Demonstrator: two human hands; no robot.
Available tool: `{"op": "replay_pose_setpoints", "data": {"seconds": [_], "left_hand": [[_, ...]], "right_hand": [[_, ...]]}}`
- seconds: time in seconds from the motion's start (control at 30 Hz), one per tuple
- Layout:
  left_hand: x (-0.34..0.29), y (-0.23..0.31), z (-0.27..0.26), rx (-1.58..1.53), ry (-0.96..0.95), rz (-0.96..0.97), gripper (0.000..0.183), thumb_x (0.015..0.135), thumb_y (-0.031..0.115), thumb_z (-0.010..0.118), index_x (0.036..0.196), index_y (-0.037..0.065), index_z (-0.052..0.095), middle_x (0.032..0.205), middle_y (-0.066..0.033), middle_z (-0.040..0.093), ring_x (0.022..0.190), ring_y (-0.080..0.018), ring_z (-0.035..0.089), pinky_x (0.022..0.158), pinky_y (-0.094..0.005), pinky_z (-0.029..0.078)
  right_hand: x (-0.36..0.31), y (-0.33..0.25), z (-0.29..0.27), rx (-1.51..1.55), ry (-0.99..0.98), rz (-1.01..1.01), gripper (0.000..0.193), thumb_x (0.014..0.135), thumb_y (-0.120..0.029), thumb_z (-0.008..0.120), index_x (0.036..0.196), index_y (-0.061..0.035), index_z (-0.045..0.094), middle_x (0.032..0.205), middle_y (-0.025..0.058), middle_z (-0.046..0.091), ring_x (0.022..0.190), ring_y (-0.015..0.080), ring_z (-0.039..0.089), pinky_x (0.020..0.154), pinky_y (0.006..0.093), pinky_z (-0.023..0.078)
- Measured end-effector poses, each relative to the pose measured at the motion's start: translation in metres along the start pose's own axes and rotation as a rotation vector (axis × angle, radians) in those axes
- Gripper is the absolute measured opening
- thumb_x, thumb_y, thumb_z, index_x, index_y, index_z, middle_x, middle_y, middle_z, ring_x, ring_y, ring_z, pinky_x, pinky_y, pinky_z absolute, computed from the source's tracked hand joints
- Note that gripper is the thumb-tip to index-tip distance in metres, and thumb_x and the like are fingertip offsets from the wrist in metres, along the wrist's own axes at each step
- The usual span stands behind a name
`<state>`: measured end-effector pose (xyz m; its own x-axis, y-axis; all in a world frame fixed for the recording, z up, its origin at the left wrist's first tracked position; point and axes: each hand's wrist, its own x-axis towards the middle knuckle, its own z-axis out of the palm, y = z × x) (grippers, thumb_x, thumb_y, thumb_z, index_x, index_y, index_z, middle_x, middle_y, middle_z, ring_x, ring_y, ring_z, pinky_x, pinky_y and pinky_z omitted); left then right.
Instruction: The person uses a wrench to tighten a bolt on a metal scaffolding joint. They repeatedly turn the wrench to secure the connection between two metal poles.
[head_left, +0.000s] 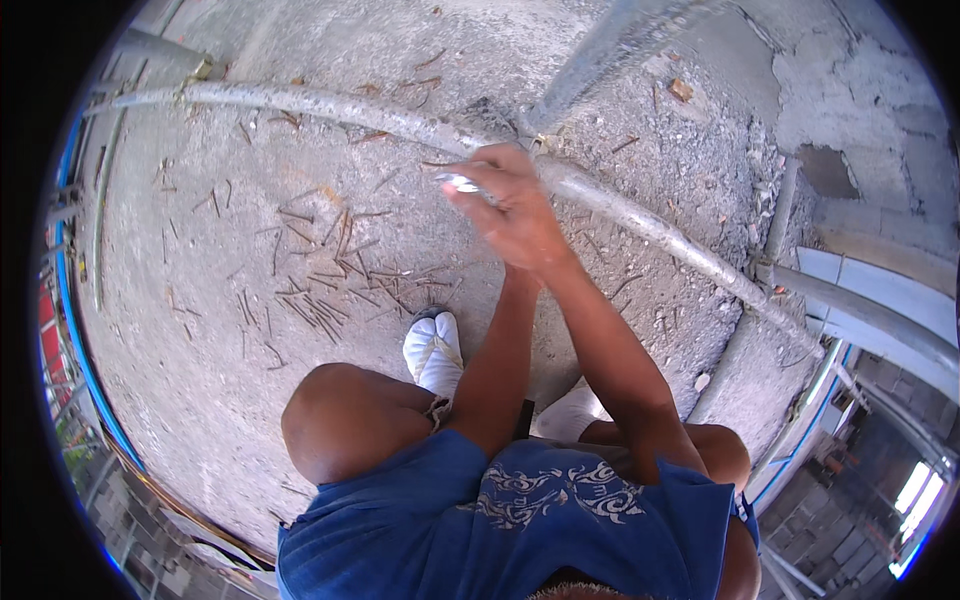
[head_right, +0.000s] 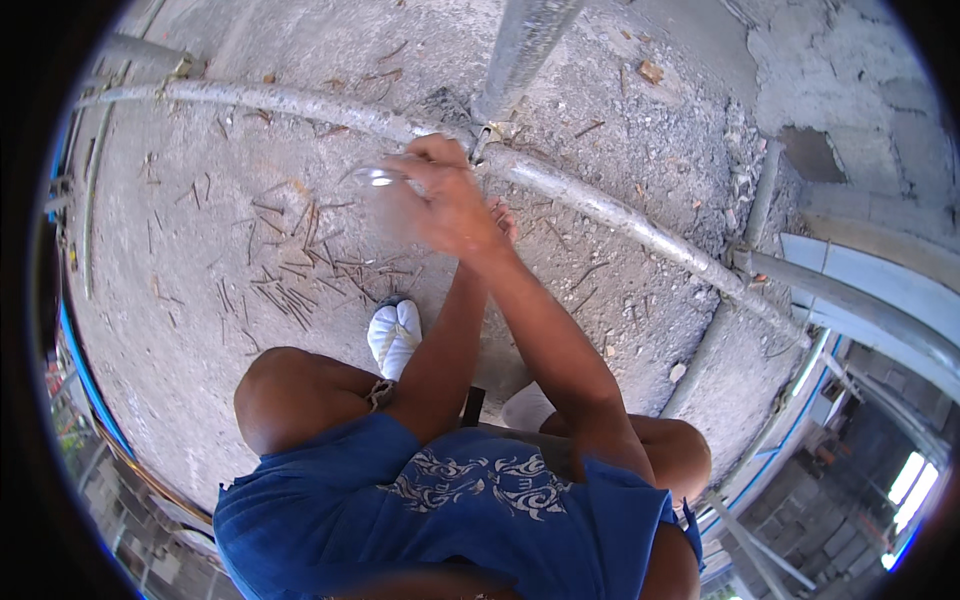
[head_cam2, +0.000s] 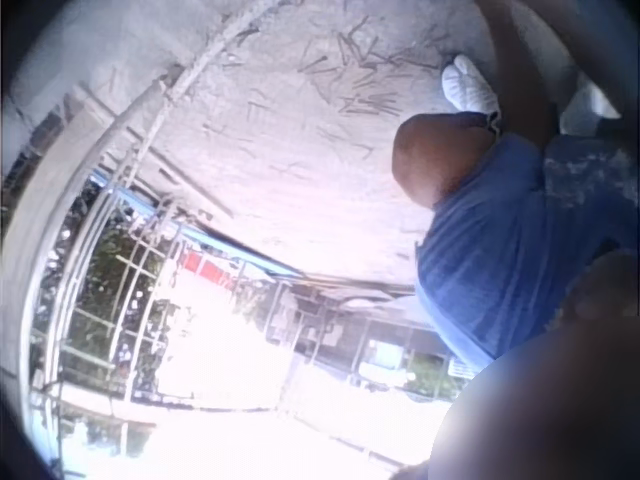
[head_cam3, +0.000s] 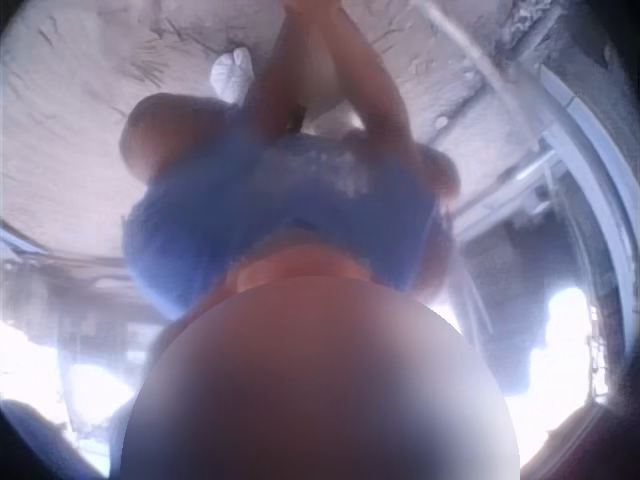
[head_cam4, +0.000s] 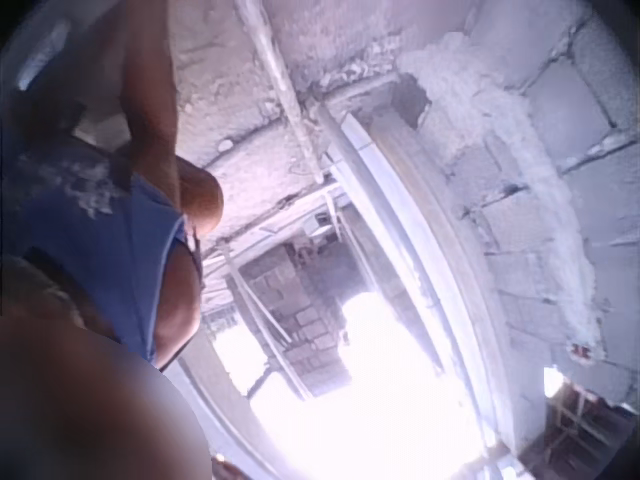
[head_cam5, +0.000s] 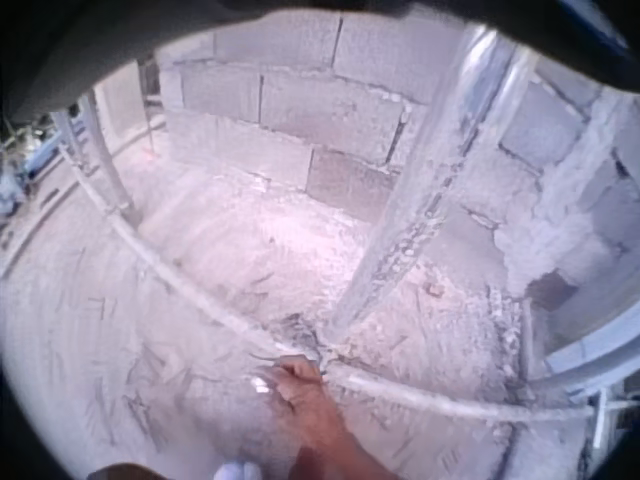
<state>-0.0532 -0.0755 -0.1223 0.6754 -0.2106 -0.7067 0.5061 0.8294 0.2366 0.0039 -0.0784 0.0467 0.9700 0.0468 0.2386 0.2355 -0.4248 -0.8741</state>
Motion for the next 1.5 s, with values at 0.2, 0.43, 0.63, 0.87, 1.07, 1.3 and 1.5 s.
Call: {"op": "replay_pose_setpoints", "data": {"seconds": [0.2, 0.43, 0.63, 0.87, 1.07, 1.3, 1.5], "left_hand": [[-0.008, 0.027, 0.002, -0.265, -0.145, -0.089, 0.048, 0.091, 0.051, 0.050, 0.102, 0.005, 0.059, 0.085, -0.0094, 0.062, 0.072, -0.0235, 0.060, 0.069, -0.0383, 0.050], [-0.011, 0.010, 0.022, -0.181, -0.131, 0.056, 0.027, 0.091, 0.032, 0.061, 0.095, 0.005, 0.061, 0.082, -0.0040, 0.062, 0.073, -0.0147, 0.059, 0.066, -0.0291, 0.052], [-0.019, 0.017, 0.021, -0.106, -0.103, 0.130, 0.026, 0.087, 0.024, 0.069, 0.103, 0.006, 0.059, 0.087, -0.0015, 0.061, 0.078, -0.0121, 0.058, 0.068, -0.0263, 0.052], [-0.017, 0.026, 0.032, -0.064, -0.035, 0.234, 0.025, 0.084, 0.016, 0.074, 0.102, 0.005, 0.061, 0.087, -0.0015, 0.063, 0.076, -0.0113, 0.060, 0.068, -0.0255, 0.054], [-0.017, 0.028, 0.036, 0.015, 0.014, 0.323, 0.026, 0.081, 0.011, 0.075, 0.101, -0.001, 0.064, 0.090, -0.0049, 0.065, 0.076, -0.0128, 0.062, 0.071, -0.0282, 0.055], [-0.022, 0.024, 0.051, 0.046, 0.127, 0.415, 0.029, 0.081, 0.010, 0.075, 0.103, -0.005, 0.064, 0.092, -0.0079, 0.065, 0.080, -0.0160, 0.064, 0.074, -0.0295, 0.056], [-0.014, 0.019, 0.040, -0.126, 0.042, 0.209, 0.032, 0.086, 0.017, 0.072, 0.108, -0.003, 0.062, 0.094, -0.0064, 0.065, 0.080, -0.0161, 0.064, 0.073, -0.0284, 0.055]], "right_hand": [[-0.043, 0.032, -0.079, 0.353, -0.047, 0.718, 0.026, 0.091, -0.024, 0.065, 0.106, -0.0026, 0.065, 0.077, 0.0034, 0.055, 0.071, 0.0177, 0.055, 0.070, 0.0325, 0.048], [-0.111, 0.093, -0.059, 1.047, 0.446, 0.812, 0.025, 0.097, -0.032, 0.052, 0.088, -0.0098, 0.058, 0.068, 0.0034, 0.053, 0.058, 0.0165, 0.047, 0.061, 0.0353, 0.041], [-0.137, 0.107, -0.036, 1.335, 0.610, 0.813, 0.029, 0.098, -0.035, 0.050, 0.091, -0.0100, 0.063, 0.069, 0.0023, 0.056, 0.056, 0.0148, 0.045, 0.060, 0.0322, 0.038], [-0.125, 0.108, -0.022, 1.457, 0.676, 0.835, 0.030, 0.099, -0.034, 0.047, 0.095, -0.0081, 0.062, 0.072, 0.0038, 0.062, 0.058, 0.0152, 0.051, 0.059, 0.0319, 0.044], [-0.118, 0.112, -0.023, 1.466, 0.716, 0.819, 0.024, 0.098, -0.029, 0.051, 0.093, -0.0071, 0.060, 0.073, 0.0044, 0.061, 0.061, 0.0144, 0.054, 0.064, 0.0321, 0.049], [-0.099, 0.095, -0.029, 1.267, 0.869, 0.839, 0.023, 0.099, -0.025, 0.050, 0.091, -0.0063, 0.059, 0.073, 0.0073, 0.063, 0.062, 0.0164, 0.057, 0.063, 0.0347, 0.051], [-0.067, 0.040, -0.033, 0.363, 0.529, 0.508, 0.025, 0.096, -0.023, 0.055, 0.094, 0.0007, 0.063, 0.080, 0.0106, 0.063, 0.068, 0.0185, 0.059, 0.064, 0.0360, 0.050]]}}
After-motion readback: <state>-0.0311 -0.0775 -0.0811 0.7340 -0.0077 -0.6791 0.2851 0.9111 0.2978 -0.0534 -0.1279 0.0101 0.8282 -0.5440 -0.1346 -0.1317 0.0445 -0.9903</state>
